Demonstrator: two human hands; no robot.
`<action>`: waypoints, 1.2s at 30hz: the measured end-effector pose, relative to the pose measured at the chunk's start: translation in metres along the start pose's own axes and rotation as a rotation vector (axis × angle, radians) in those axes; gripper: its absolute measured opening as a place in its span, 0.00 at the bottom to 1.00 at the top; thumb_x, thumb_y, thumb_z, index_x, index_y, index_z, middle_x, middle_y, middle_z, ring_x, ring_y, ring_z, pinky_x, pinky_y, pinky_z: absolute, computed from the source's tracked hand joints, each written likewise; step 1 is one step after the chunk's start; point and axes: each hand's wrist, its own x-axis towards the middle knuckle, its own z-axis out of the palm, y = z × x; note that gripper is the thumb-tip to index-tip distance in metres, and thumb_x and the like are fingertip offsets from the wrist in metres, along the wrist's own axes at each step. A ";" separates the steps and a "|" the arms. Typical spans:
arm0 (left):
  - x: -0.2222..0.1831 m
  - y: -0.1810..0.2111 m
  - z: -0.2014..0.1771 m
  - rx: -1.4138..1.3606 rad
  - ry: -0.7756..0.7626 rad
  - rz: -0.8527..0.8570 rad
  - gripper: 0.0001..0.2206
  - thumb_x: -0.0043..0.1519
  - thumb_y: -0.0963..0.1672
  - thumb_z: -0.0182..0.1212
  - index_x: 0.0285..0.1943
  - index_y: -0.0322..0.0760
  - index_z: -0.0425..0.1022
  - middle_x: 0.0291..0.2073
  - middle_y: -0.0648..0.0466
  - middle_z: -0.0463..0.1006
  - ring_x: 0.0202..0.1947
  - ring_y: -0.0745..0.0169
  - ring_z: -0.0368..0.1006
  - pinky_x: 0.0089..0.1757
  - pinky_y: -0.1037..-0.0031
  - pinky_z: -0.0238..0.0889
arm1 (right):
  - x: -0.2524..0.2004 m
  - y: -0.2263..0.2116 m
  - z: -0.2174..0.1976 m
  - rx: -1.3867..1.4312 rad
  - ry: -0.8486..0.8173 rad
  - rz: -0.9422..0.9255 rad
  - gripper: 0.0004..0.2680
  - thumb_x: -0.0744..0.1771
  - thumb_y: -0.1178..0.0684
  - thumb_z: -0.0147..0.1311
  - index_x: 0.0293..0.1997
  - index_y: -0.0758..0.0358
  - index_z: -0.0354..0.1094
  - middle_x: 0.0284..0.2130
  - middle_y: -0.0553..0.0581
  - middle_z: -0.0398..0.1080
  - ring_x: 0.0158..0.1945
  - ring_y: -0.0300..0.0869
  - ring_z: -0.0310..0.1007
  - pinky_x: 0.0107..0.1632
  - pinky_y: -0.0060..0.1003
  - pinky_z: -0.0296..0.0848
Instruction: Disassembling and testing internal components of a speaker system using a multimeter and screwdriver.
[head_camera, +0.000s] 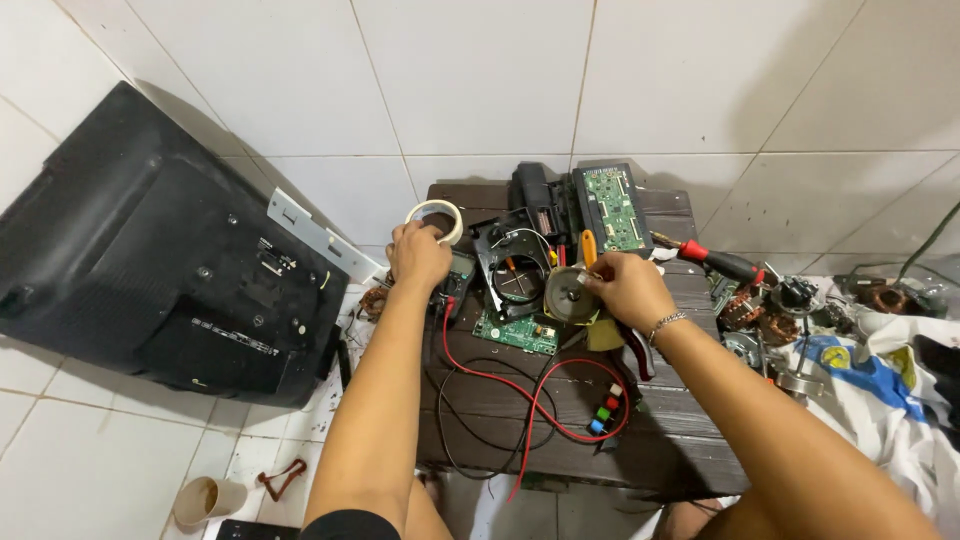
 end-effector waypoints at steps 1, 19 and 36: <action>-0.001 0.003 -0.004 -0.001 -0.028 -0.039 0.16 0.61 0.52 0.55 0.54 0.53 0.81 0.64 0.57 0.69 0.69 0.53 0.53 0.62 0.51 0.52 | -0.001 -0.003 0.001 -0.049 0.017 -0.014 0.10 0.65 0.44 0.62 0.48 0.50 0.79 0.39 0.54 0.81 0.49 0.52 0.80 0.51 0.46 0.77; -0.020 0.036 -0.040 -0.233 -0.194 -0.135 0.21 0.59 0.51 0.52 0.55 0.42 0.80 0.66 0.45 0.65 0.68 0.40 0.57 0.64 0.51 0.52 | -0.019 -0.015 -0.012 -0.221 0.061 -0.118 0.11 0.67 0.44 0.56 0.49 0.53 0.75 0.41 0.57 0.76 0.49 0.55 0.78 0.51 0.48 0.76; -0.015 0.044 -0.034 -0.253 -0.126 -0.151 0.16 0.53 0.50 0.60 0.46 0.44 0.83 0.51 0.47 0.76 0.58 0.39 0.70 0.56 0.51 0.67 | -0.009 -0.010 -0.006 -0.213 0.100 -0.126 0.11 0.67 0.41 0.52 0.49 0.49 0.74 0.46 0.57 0.74 0.50 0.58 0.78 0.52 0.52 0.76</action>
